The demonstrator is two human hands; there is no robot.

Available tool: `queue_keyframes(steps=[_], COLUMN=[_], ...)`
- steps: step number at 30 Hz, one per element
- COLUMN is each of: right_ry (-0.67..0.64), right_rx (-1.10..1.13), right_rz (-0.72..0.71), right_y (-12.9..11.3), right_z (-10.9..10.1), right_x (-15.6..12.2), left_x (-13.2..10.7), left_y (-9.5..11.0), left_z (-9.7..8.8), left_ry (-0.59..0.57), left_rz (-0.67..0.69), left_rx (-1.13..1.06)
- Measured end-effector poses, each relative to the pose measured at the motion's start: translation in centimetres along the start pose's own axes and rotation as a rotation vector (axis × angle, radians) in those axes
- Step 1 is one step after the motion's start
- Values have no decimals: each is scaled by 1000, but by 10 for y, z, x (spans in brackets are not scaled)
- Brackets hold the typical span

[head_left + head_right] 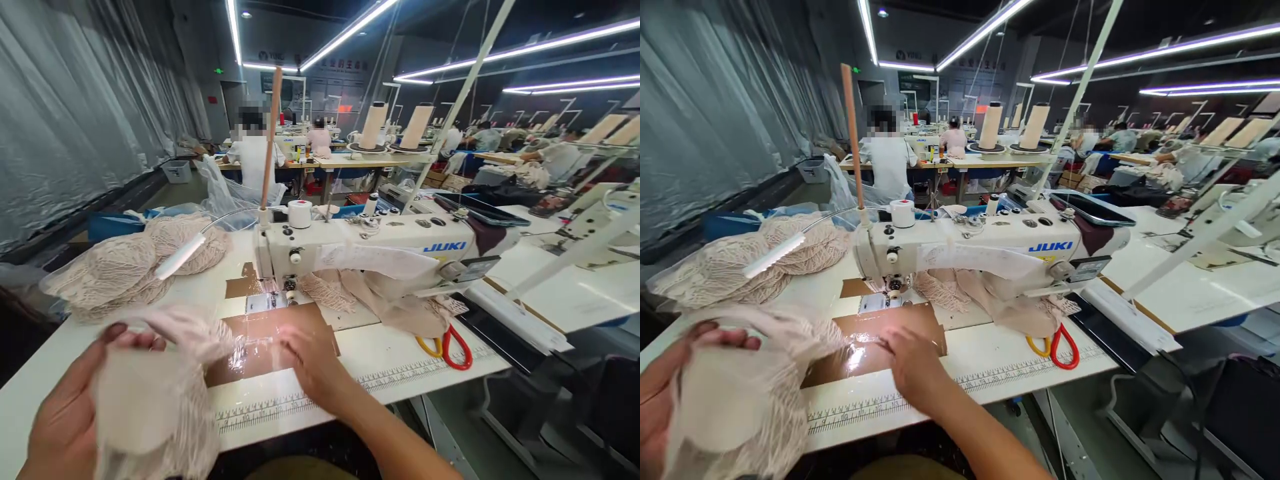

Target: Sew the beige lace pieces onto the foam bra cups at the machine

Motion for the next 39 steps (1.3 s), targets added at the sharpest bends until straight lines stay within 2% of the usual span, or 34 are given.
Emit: queue_keyframes(steps=[1, 2, 3, 5, 6, 8, 9, 11, 14, 16, 19, 24, 28, 32, 36, 39], right_ry=[32, 22, -33, -240, -363, -516, -515, -397, -230, -217, -239, -246, -243, -204, -171, -175], right_rx=[-95, -162, -185, -89, 10, 196, 250, 274, 272, 313, 408, 537, 538, 509, 546, 550], right_rz=[80, 117, 92, -91, -181, -219, -190, -136, -138, -114, -73, -56, -62, -2, 25, 6], right_y=[10, 15, 13, -11, -26, -45, -48, -52, -60, -63, -66, -70, -69, -59, -58, -59], right_z=[-5, -3, 5, 33, 48, 64, 64, 54, 36, 36, 47, 60, 68, 77, 78, 71], right_x=[7, 11, 14, 8, 0, -12, -12, -1, 19, 30, 41, 51, 55, 60, 62, 57], left_x=[10, 17, 22, 28, 30, 34, 35, 37, 30, 22, 13, -1, 1, -4, -6, -5], left_y=[-9, -22, -32, -44, -45, -45, -43, -39, -35, -31, -17, 1, -2, -2, 3, 4], left_z=[-2, 2, 6, 12, 12, 9, 8, 9, 23, 33, 43, 65, 70, 81, 85, 80], left_ry=[24, 1, -22, -77, -93, -119, -137, -204, -379, -497, -607, -818, -814, -835, -759, -698], left_rz=[-41, -126, -190, -268, -263, -226, -198, -135, -90, -69, 12, 126, 112, 106, 156, 173], left_rx=[-110, -261, -380, -520, -530, -486, -438, -310, -117, -7, 101, 134, 103, 57, 92, 178])
Point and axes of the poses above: each hand's wrist, its own x-axis towards the middle knuckle, its own z-axis out of the palm, y = z × x, the point moved 10 cm from there along x, towards the middle knuckle, and after that the axes turned 3 degrees about y, right-handed, at the moved point
